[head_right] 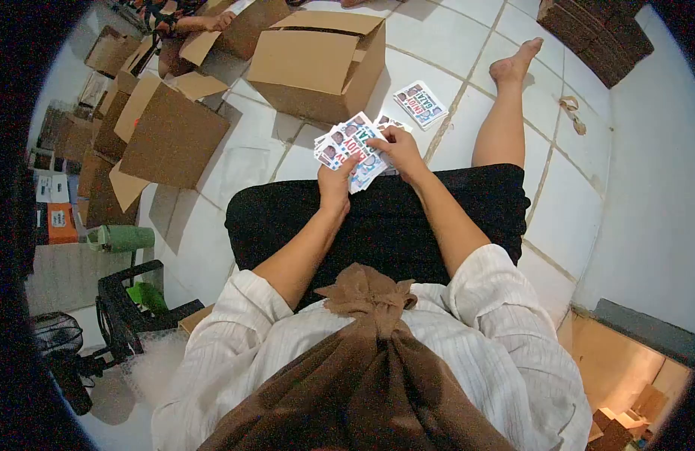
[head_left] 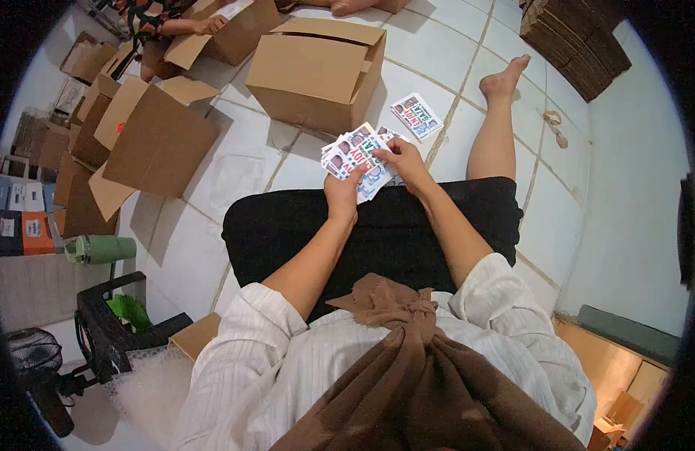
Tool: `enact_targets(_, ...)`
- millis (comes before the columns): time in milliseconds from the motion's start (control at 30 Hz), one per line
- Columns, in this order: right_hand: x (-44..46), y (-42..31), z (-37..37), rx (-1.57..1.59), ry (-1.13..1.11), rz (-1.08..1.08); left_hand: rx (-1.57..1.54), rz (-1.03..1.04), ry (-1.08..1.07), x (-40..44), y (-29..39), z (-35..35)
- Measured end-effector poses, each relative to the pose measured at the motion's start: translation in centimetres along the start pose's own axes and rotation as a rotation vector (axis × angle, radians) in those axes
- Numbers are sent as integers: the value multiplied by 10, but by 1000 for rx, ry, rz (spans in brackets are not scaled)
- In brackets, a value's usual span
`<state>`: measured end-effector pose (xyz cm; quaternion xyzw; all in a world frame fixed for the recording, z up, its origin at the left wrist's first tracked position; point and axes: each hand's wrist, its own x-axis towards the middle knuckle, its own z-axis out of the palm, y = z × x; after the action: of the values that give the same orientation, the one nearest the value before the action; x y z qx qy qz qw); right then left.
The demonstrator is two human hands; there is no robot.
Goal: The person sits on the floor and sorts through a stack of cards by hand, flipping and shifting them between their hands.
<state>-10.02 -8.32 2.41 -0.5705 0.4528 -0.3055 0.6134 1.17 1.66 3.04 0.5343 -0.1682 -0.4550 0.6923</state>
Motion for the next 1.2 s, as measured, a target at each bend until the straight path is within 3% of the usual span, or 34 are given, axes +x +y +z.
enact_targets(100,1,1,-3,121,-54,35,-112,-35,7,1,0,0)
enact_targets(300,7,22,-12,-55,-70,-40,-176,-40,25,4,-3,-3)
enact_targets(400,5,21,-17,-312,-5,-102,-193,-27,85,2,-2,-5)
enact_targets(567,11,34,-40,-146,208,-5,-147,34,258,-4,-1,-12)
enact_targets(667,27,79,-56,-213,313,65,-123,50,352,-9,2,-8)
enact_targets(767,25,78,-56,-320,368,148,-154,62,406,-19,10,1)
enact_targets(833,12,59,-48,-630,489,84,-136,76,397,-19,8,-1)
enact_targets(867,5,49,-42,-811,676,-158,-144,78,383,-16,5,-4)
enact_targets(933,-4,7,-33,-603,523,-209,-152,79,369,-16,9,0)
enact_targets(1000,-43,-73,-19,-82,69,-52,-162,73,337,-14,6,-3)
enact_targets(1100,-139,-176,-2,69,-448,-345,-90,48,321,-13,6,-5)
enact_targets(1167,-185,-223,4,54,-786,-660,8,28,347,-10,9,0)
enact_targets(1200,-173,-225,-8,105,-788,-709,-125,49,311,-7,4,2)
